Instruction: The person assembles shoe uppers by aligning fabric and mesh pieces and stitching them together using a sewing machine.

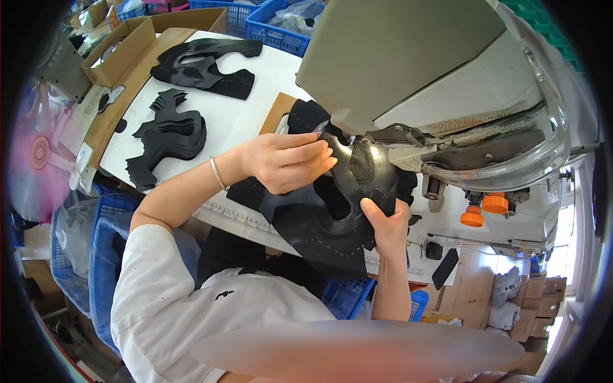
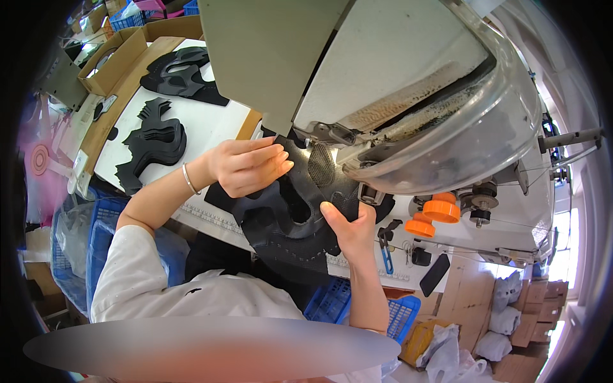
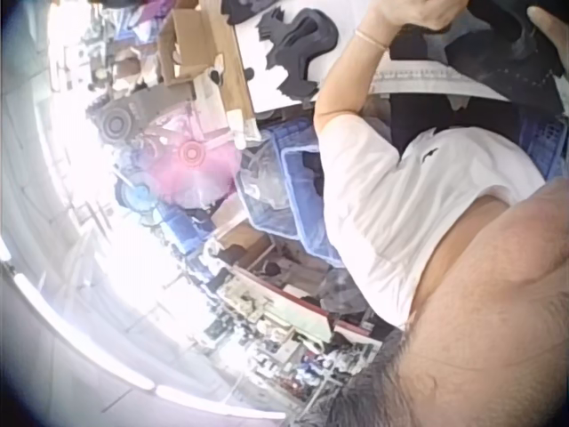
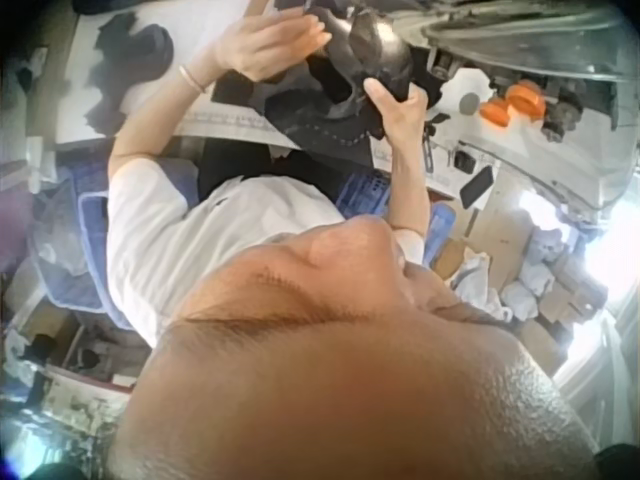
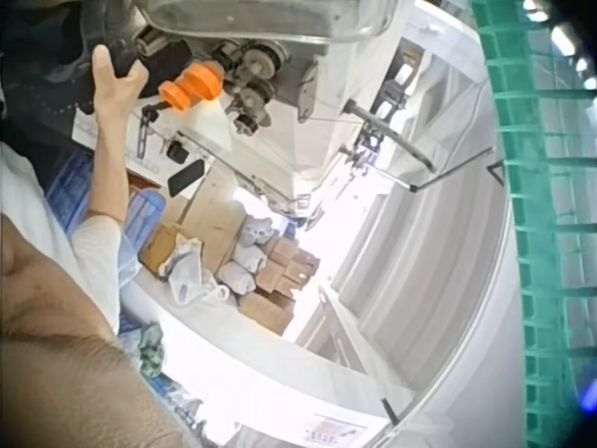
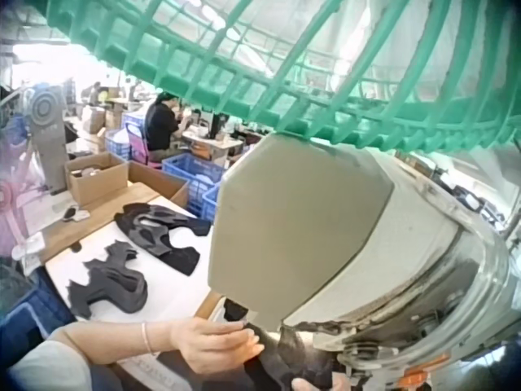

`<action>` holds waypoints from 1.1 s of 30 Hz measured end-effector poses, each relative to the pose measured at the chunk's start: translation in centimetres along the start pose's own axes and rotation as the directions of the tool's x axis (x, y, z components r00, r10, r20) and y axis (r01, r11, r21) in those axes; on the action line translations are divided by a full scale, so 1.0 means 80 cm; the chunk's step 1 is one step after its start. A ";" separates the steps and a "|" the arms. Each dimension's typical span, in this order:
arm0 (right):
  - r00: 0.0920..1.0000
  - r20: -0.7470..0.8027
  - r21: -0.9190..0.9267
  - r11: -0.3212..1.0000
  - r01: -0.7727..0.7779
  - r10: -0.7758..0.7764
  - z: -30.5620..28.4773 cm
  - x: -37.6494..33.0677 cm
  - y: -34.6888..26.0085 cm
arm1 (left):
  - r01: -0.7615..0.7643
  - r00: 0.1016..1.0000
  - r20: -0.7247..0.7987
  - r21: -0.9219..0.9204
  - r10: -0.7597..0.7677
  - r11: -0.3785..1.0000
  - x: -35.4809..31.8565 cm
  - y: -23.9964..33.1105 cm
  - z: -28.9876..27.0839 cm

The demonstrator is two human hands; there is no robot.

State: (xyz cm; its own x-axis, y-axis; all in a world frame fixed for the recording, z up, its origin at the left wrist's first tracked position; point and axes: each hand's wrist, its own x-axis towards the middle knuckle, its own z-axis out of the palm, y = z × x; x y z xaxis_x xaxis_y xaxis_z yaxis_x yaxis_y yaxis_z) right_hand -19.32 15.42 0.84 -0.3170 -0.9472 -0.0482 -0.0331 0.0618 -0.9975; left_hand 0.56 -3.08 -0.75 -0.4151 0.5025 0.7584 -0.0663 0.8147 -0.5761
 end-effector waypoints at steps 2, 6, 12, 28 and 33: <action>1.000 0.008 -0.001 1.000 0.001 -0.001 -0.001 0.003 -0.001 | 0.010 1.000 -0.002 -0.003 -0.010 1.000 0.000 -0.001 0.002; 1.000 -0.010 -0.006 1.000 0.017 -0.017 -0.001 0.008 -0.001 | 0.024 0.999 -0.023 0.020 -0.023 1.000 0.002 -0.005 0.005; 0.998 -0.010 -0.029 0.998 0.056 -0.056 -0.003 0.012 0.000 | 0.142 0.986 0.081 0.034 -0.145 0.989 0.015 0.002 -0.004; 0.978 -0.052 -0.199 0.962 0.189 -0.203 0.018 0.009 -0.011 | 0.777 0.594 0.554 -0.208 -0.584 0.594 0.047 0.048 -0.040; 0.966 -0.113 -0.151 0.965 0.214 -0.232 0.030 0.010 -0.009 | 0.931 0.295 0.724 -0.365 -0.624 0.017 0.061 0.054 -0.036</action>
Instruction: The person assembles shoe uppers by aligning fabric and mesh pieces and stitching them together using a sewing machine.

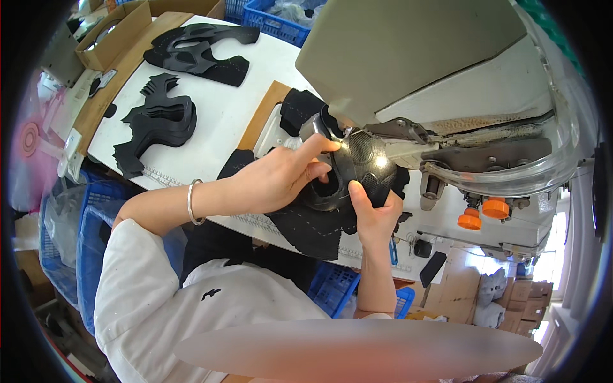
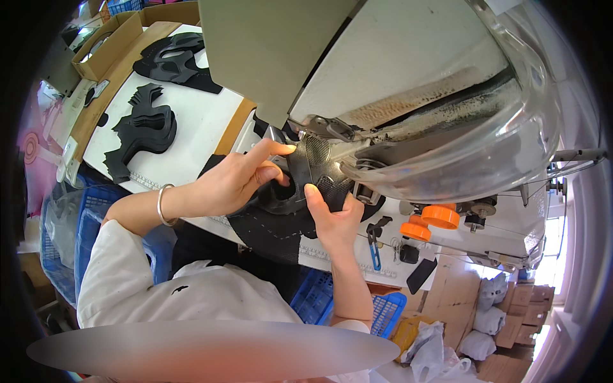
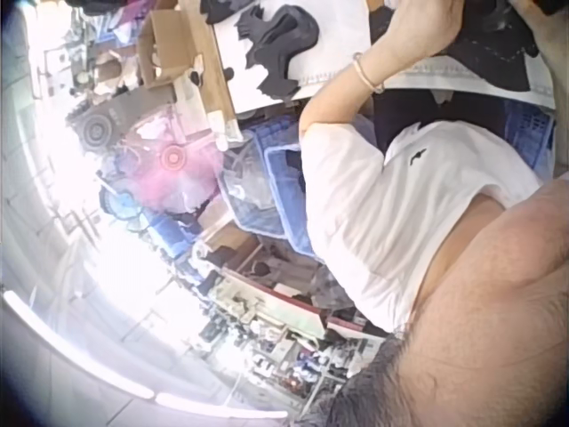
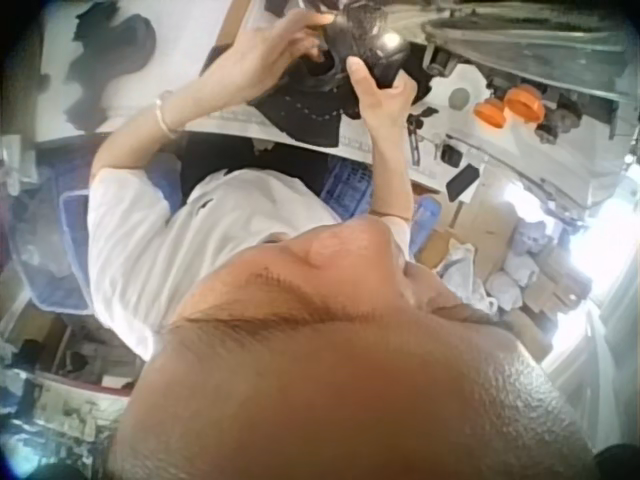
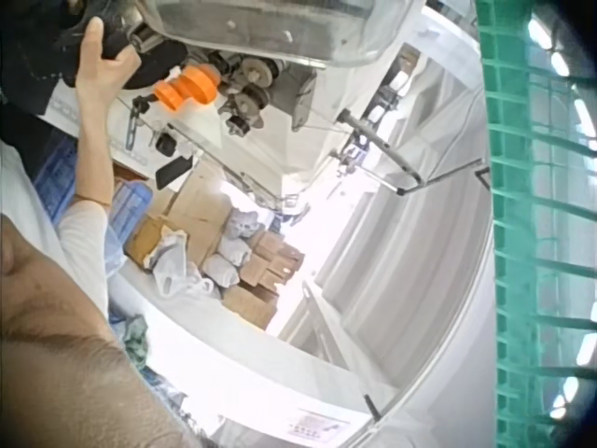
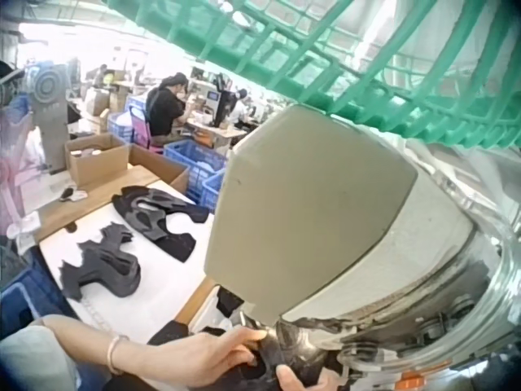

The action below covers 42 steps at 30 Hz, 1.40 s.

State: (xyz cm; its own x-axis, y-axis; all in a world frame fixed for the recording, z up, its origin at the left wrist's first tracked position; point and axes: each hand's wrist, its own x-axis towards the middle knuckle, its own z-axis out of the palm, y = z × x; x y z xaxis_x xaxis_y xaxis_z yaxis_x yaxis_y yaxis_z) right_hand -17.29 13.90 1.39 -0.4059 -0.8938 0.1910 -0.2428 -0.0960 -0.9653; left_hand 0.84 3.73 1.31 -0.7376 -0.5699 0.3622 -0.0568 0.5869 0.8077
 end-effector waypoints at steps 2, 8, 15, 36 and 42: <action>1.000 -0.004 -0.016 1.000 0.001 -0.001 0.003 -0.002 -0.001 | -0.046 0.998 -0.053 -0.211 0.036 0.976 0.000 0.003 0.001; 0.995 -0.095 0.036 0.999 0.016 -0.013 0.020 -0.007 0.009 | -0.209 0.976 0.050 0.495 0.213 0.843 -0.014 0.011 0.006; 0.991 -0.132 0.153 0.987 0.043 -0.023 0.040 -0.011 0.028 | -0.298 0.844 0.132 0.922 0.520 0.249 -0.012 -0.015 0.001; 0.901 -0.431 0.462 0.870 0.170 0.052 0.115 -0.002 0.040 | -0.450 0.751 -0.069 0.675 0.657 0.585 -0.024 -0.030 -0.011; 0.887 -0.453 0.516 0.838 0.177 0.092 0.121 0.004 0.030 | -0.426 0.768 -0.076 0.681 0.636 0.595 -0.020 -0.029 -0.012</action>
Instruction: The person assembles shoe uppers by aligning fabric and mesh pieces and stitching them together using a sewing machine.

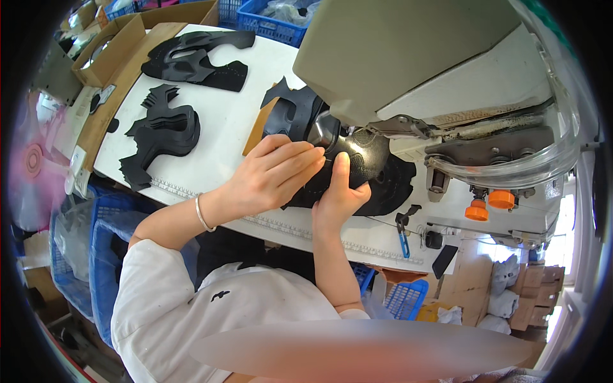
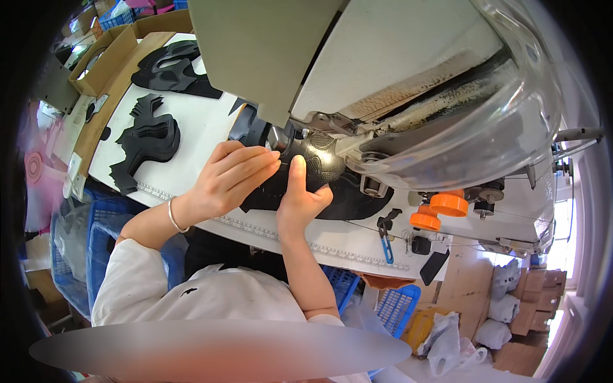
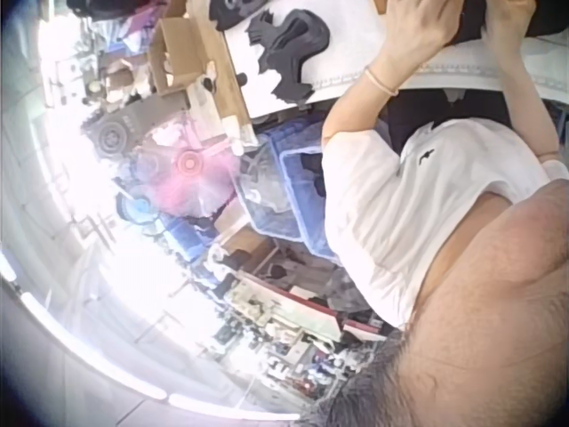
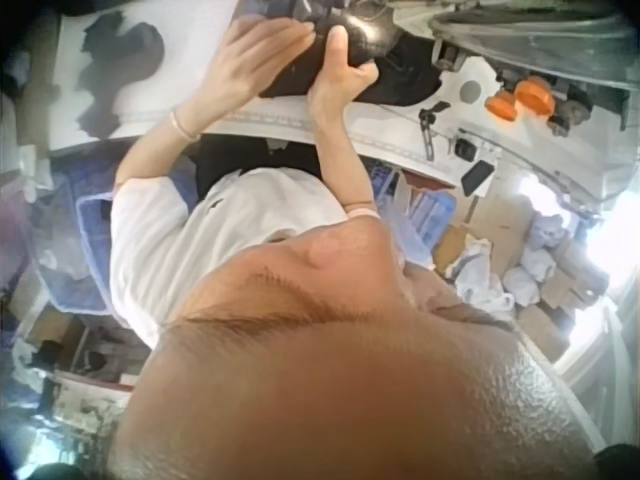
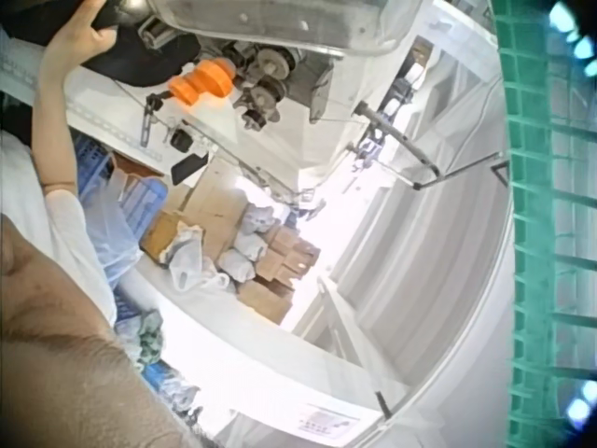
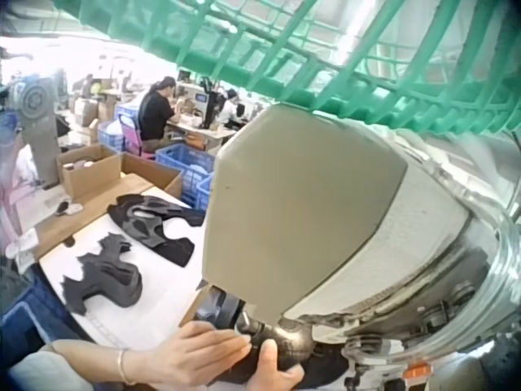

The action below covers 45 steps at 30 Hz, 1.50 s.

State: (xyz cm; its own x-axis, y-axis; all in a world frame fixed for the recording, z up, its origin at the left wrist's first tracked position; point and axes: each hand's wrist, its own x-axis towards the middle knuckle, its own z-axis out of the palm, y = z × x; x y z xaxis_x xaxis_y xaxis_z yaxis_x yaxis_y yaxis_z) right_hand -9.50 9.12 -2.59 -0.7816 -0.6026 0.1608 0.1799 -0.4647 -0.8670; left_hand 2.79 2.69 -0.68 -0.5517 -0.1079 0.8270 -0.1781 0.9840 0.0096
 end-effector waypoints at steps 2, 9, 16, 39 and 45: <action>1.000 -0.006 0.003 1.000 -0.006 0.006 0.003 0.002 -0.001 | 0.003 1.000 0.004 0.020 -0.003 1.000 0.001 -0.002 0.001; 1.000 -0.006 -0.068 0.997 0.028 -0.029 -0.001 0.000 0.004 | 0.003 0.999 -0.042 0.024 -0.002 1.000 0.008 -0.016 0.006; 0.998 0.044 -0.068 0.997 0.038 -0.035 -0.008 0.005 0.002 | 0.107 0.991 -0.065 -0.106 -0.115 0.989 0.021 -0.020 0.007; 0.997 0.076 -0.179 0.983 0.047 -0.033 -0.023 0.036 -0.014 | 0.181 0.979 -0.060 -0.166 -0.193 0.969 0.040 -0.029 0.016; 0.989 0.129 -0.291 0.951 0.108 -0.073 -0.032 0.051 -0.023 | 0.105 0.991 -0.073 -0.151 -0.117 0.983 0.040 -0.031 0.019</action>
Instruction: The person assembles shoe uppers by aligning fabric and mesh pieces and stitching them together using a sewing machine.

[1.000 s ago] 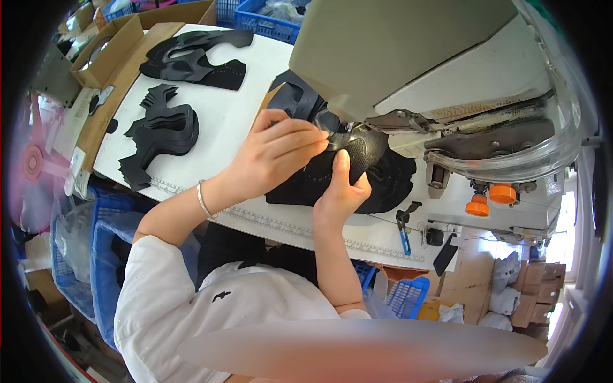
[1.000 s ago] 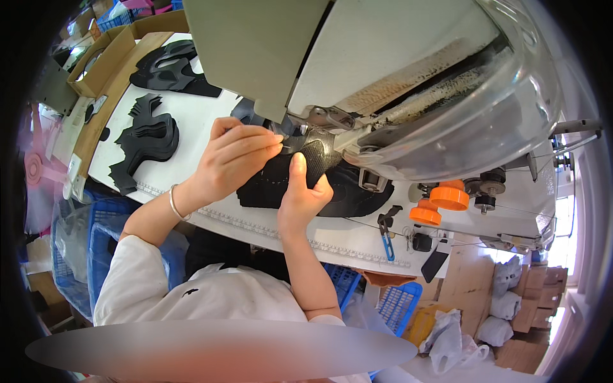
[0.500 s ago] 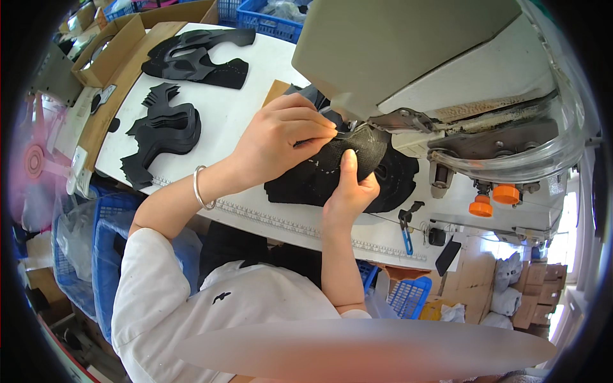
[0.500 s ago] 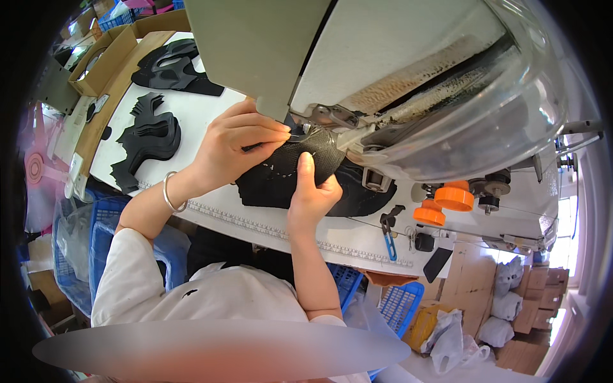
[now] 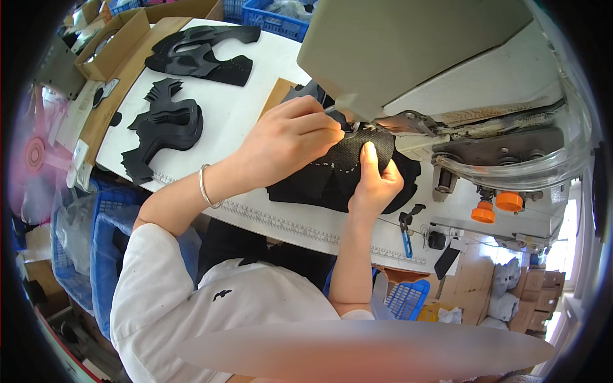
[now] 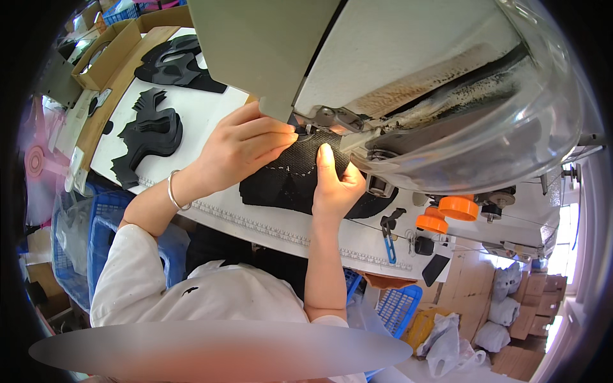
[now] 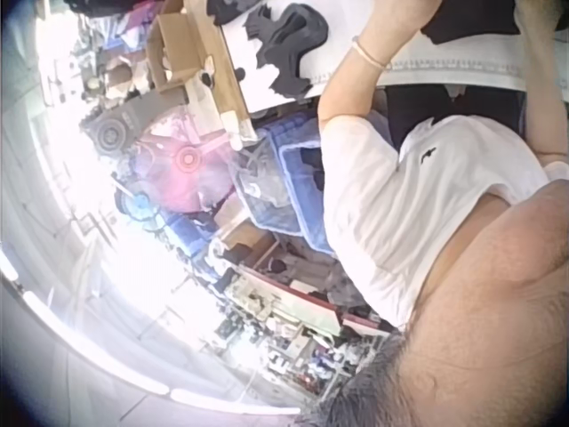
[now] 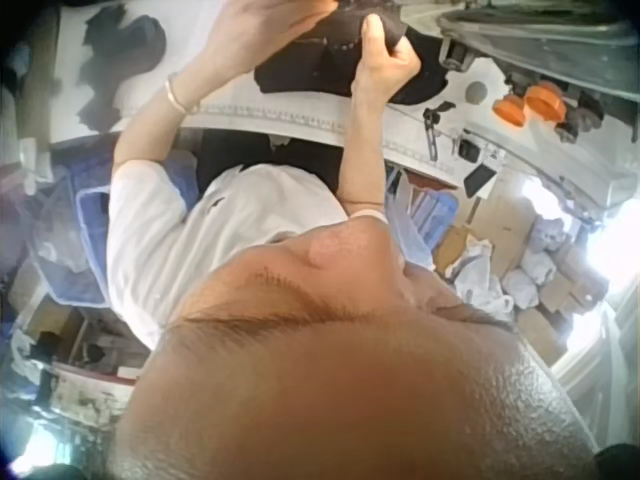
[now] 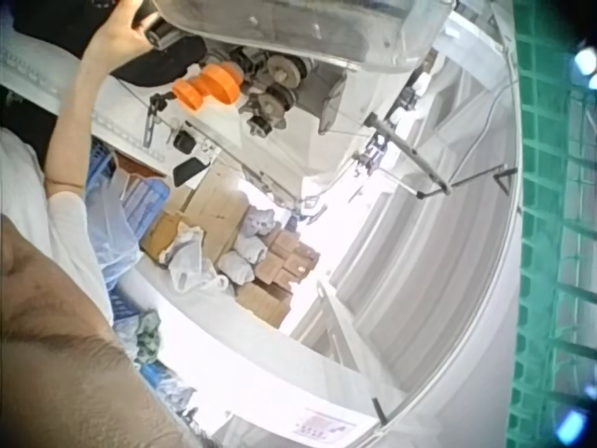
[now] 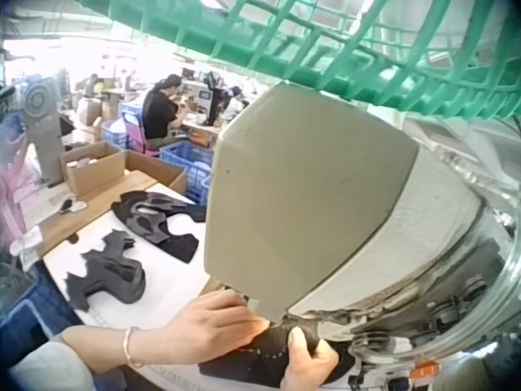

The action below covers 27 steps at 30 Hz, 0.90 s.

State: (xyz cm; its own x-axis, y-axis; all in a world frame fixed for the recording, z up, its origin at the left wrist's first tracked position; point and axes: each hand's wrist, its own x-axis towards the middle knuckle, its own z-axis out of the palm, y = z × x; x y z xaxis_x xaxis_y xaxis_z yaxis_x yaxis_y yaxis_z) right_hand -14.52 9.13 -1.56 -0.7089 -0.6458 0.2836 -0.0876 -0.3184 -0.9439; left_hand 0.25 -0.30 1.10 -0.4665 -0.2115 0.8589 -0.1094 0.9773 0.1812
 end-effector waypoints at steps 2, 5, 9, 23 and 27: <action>0.999 0.043 -0.021 1.000 -0.009 0.009 -0.004 0.006 -0.006 | -0.009 0.999 0.036 0.020 0.008 1.000 0.000 0.003 0.000; 0.998 0.028 -0.089 0.995 -0.048 0.051 -0.007 0.014 -0.013 | -0.016 0.997 0.078 0.037 0.013 0.999 -0.001 0.007 0.000; 0.997 0.061 -0.112 0.993 -0.043 0.050 -0.010 0.023 -0.015 | -0.024 0.997 0.069 0.038 0.021 0.999 -0.003 0.011 -0.002; 0.981 0.141 -0.193 0.968 0.163 -0.137 -0.022 0.060 0.002 | 0.013 0.999 0.029 0.225 -0.021 0.974 -0.001 0.042 0.015; 0.998 0.019 0.127 0.990 -0.069 0.067 -0.016 0.004 -0.004 | 0.046 0.998 0.040 0.202 -0.055 0.978 0.000 0.036 0.008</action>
State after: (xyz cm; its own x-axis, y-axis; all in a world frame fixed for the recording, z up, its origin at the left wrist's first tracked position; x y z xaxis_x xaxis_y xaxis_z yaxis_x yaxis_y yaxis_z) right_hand -15.60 9.94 -1.40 -0.6996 -0.6788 0.2231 0.0508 -0.3587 -0.9321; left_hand -0.66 2.52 1.34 -0.4947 -0.2651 0.8276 -0.3056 0.9446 0.1200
